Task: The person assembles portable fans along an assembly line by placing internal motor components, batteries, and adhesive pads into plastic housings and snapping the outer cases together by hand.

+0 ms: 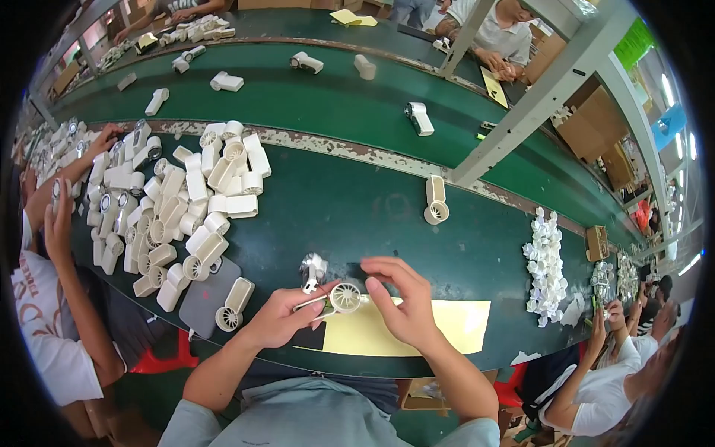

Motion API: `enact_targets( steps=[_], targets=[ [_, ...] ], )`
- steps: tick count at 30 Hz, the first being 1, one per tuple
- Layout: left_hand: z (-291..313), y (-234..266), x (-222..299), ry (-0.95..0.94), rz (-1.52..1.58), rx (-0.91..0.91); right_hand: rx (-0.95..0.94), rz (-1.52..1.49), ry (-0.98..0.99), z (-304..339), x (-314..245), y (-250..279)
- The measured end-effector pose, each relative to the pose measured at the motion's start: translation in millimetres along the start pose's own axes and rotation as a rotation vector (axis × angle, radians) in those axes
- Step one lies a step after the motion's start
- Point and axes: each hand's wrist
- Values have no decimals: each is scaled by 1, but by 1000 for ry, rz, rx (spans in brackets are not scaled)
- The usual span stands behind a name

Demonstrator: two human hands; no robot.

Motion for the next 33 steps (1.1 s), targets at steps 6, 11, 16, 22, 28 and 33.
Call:
enact_targets(
  steps=[6,11,16,22,28,33],
  targets=[
    [20,-6,55,-251,-25,-226,-450,-764,-253,-21,-16,-18],
    [31,3,57,-6,238,-320,-546,-745,-258,-7,-15,-9],
    [26,-4,34,-271,-212,-99,-124,-351,12,5,-39,11],
    [24,-30,37,147,221,65,-90,29,272,11,-68,-8],
    [27,-35,35,97,329,155,-55,83,259,17,-67,-14],
    [30,-35,36,103,334,194,-21,140,304,25,-67,-21]
  ],
)
Point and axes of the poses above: each hand's wrist, its own z-axis away from the middle knuckle, its own y-axis out of the back of the hand, x = y × z, and after that the axes turned 3 degrees about -z, right-handed
